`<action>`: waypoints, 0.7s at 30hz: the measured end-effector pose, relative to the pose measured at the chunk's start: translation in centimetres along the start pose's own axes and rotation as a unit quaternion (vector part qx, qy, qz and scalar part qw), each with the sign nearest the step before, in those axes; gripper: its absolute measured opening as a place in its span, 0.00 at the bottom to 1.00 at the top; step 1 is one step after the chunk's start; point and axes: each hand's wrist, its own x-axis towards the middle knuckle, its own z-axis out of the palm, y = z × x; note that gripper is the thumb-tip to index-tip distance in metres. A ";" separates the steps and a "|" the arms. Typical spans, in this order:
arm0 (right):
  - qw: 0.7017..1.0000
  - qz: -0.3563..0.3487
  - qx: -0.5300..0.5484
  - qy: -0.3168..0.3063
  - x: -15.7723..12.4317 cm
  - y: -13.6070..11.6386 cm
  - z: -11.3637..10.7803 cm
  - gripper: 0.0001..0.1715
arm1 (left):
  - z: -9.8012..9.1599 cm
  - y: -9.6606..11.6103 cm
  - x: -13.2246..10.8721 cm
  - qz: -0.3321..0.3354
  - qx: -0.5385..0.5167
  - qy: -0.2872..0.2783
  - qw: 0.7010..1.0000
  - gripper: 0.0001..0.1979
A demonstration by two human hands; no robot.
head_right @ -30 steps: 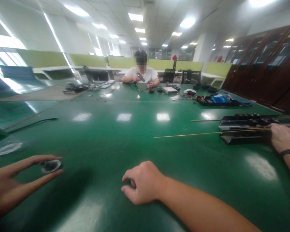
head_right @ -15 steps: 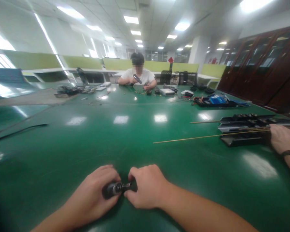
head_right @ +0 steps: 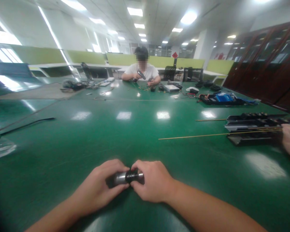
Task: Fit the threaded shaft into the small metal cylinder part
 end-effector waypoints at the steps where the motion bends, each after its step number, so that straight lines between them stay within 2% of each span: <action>1: 1.000 -0.001 0.004 0.003 0.0 0.0 0.0 0.15 | 0.0 0.0 0.0 -0.004 -0.001 0.002 1.000 0.06; 11: 0.998 -0.023 0.032 0.042 -0.1 -0.2 0.1 0.15 | 0.2 -0.3 -0.3 -0.017 0.013 0.042 0.999 0.12; 21: 0.997 -0.054 0.041 0.049 -0.3 0.1 0.2 0.09 | 0.3 -0.3 -0.3 -0.013 0.006 0.030 0.999 0.08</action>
